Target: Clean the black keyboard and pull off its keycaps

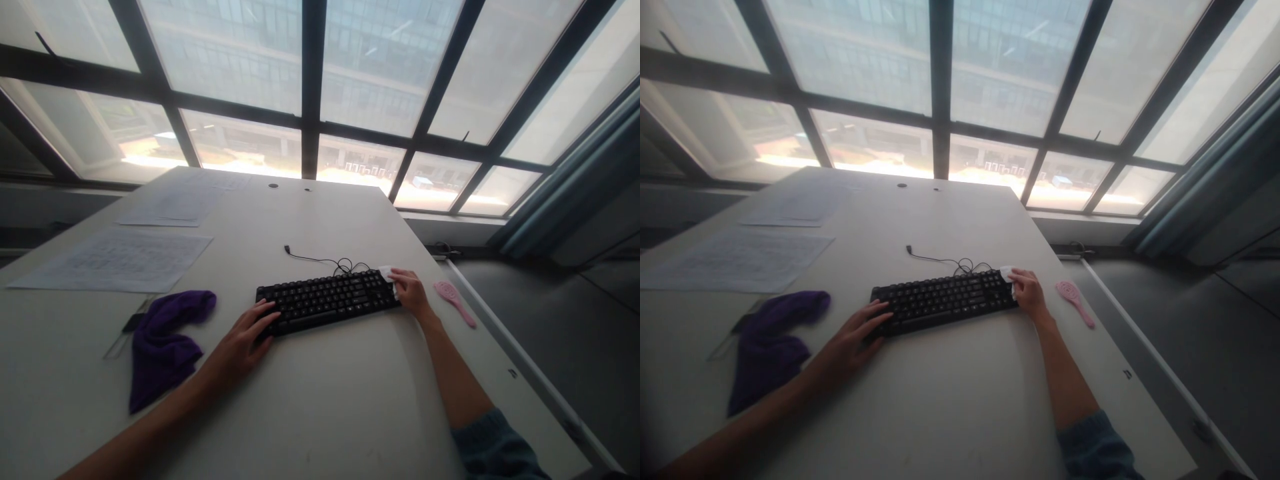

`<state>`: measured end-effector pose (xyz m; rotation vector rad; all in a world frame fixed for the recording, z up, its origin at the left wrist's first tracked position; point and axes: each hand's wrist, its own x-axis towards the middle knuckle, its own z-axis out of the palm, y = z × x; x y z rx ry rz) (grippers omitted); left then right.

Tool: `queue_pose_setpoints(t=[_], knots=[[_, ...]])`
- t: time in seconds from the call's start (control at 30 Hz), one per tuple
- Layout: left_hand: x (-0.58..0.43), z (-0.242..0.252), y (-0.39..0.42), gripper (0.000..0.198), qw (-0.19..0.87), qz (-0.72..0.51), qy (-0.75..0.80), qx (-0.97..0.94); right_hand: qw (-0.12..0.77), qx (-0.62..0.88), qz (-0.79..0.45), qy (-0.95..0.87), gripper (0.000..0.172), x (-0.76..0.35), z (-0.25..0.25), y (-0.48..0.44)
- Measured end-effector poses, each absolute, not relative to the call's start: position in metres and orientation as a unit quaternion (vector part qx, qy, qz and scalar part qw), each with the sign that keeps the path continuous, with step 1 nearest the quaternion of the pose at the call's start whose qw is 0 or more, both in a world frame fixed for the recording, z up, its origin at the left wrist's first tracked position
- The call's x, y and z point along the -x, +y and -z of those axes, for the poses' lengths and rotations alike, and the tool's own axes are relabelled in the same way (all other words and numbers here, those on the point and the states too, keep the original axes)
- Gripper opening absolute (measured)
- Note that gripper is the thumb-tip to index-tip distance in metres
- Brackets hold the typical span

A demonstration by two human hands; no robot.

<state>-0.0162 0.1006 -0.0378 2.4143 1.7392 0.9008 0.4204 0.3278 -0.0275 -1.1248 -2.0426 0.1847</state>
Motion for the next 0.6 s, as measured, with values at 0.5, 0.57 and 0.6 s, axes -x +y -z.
queue_pose_setpoints(t=[0.5,0.57,0.6], knots=[[0.015,0.035,0.099,0.042,0.024,-0.289,0.567,-0.771,0.451,0.492,-0.076,-0.74,0.038,-0.432,0.036,0.304],[0.015,0.035,0.099,0.042,0.025,-0.292,0.568,-0.769,0.425,0.452,-0.1,-0.778,0.037,-0.425,0.037,0.295],[0.014,0.035,0.099,0.042,0.026,-0.293,0.568,-0.768,0.41,0.443,-0.102,-0.791,0.038,-0.422,0.037,0.29]])
